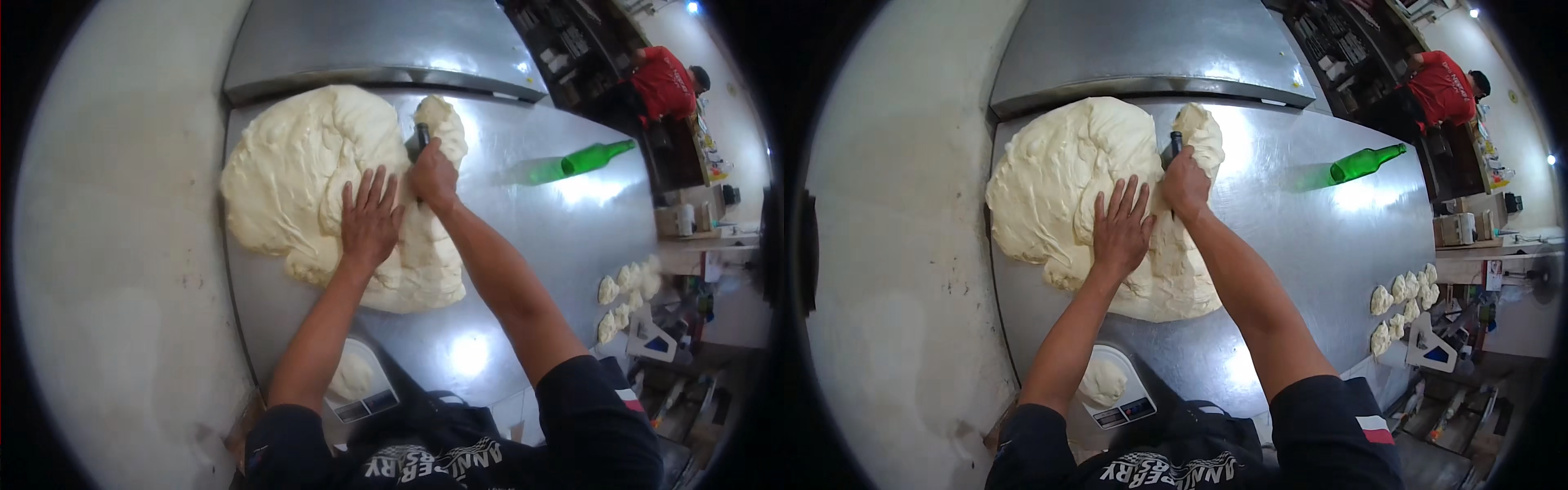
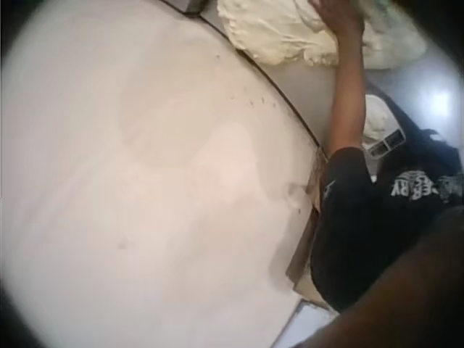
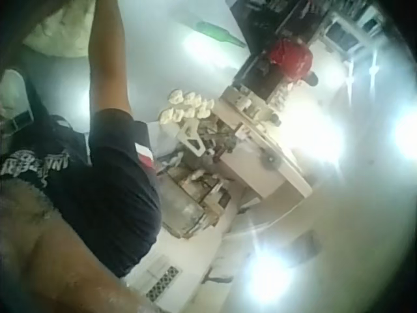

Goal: The person cuts portions of dough from a large batch using a bench scraper, weighs each portion on a digital scale, and rolls them into small balls by hand on a stainless-steel table.

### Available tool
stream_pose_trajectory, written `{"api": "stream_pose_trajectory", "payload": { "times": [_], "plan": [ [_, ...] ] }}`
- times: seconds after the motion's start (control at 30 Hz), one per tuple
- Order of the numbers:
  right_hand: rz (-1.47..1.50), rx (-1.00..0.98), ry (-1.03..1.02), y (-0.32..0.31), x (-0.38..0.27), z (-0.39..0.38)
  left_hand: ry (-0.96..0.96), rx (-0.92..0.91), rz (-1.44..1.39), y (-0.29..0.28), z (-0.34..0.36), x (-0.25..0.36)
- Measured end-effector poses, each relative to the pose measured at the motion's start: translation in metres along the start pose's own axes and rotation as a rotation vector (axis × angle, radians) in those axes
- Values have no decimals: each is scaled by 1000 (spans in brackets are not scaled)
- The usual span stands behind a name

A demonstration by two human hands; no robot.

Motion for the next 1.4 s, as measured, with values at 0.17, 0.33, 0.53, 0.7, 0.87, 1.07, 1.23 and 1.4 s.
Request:
{"api": "stream_pose_trajectory", "payload": {
  "times": [0.17,0.33,0.53,0.7,0.87,1.07,1.23,1.4],
  "plan": [
    [-30,50,111,-50,53,9,2,-35,-3,-17,-24,-20],
    [124,12,132,-95,76,-32,-69,-117,-64,-24,-28,-16],
    [54,-83,158,-18,39,-106,-31,-113,-65,-19,-38,29],
    [3,37,117,2,4,-106,-42,-97,-46,-16,-51,27],
    [-23,-11,99,1,17,-77,-27,-62,-69,-25,-60,12],
    [-46,119,156,-68,80,-69,-30,-25,-63,-28,-74,-3],
    [77,-41,71,-60,64,-159,-80,-7,-24,-21,-78,6],
    [11,-20,161,-10,36,-199,-81,15,-54,-21,-83,6]
  ]
}}
Point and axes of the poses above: each hand's wrist, its own z-axis towards the middle knuckle, its own y-axis out of the palm, x = y × z, the point moved 1 cm from there along z, towards the middle knuckle, and after that the axes turned 11 degrees about z, right-handed, at the moved point
